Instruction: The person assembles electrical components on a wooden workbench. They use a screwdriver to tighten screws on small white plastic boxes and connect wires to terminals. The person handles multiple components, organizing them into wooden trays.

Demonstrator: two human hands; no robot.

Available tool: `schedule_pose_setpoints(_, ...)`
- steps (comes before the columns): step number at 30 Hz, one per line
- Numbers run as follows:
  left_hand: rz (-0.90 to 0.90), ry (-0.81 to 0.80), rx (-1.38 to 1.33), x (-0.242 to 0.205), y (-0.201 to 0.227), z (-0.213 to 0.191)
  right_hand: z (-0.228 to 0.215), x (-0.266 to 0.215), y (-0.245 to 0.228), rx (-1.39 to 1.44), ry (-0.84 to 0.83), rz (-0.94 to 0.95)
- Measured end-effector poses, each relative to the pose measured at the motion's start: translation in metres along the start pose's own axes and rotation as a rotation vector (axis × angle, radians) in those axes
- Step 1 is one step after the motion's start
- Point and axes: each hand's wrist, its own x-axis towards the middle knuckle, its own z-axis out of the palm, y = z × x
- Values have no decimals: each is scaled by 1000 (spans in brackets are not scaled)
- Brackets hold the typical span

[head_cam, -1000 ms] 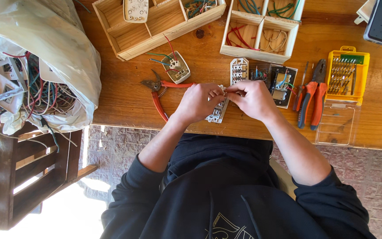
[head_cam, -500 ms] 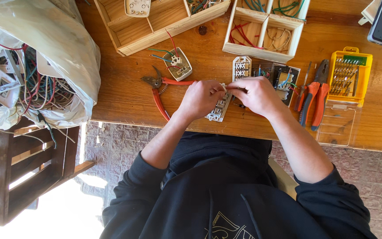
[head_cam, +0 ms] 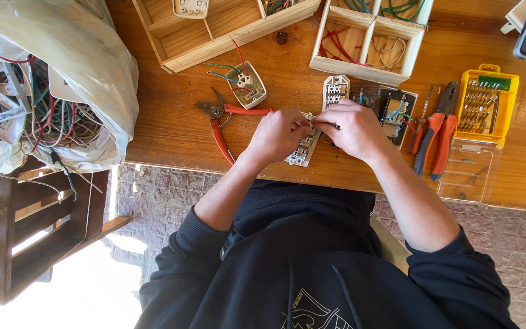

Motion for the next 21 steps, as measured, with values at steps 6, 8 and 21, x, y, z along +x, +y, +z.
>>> schedule_pose_setpoints(6, 9, 5, -3, -2, -1, 1, 2, -2, 0, -77, 29, -40)
schedule_pose_setpoints(8, 15, 6, -5, -3, 1, 0, 1, -2, 0, -92, 29, -50)
schedule_pose_setpoints(21, 17, 19, 6, -1, -2, 0, 5, -1, 1, -122, 65, -80)
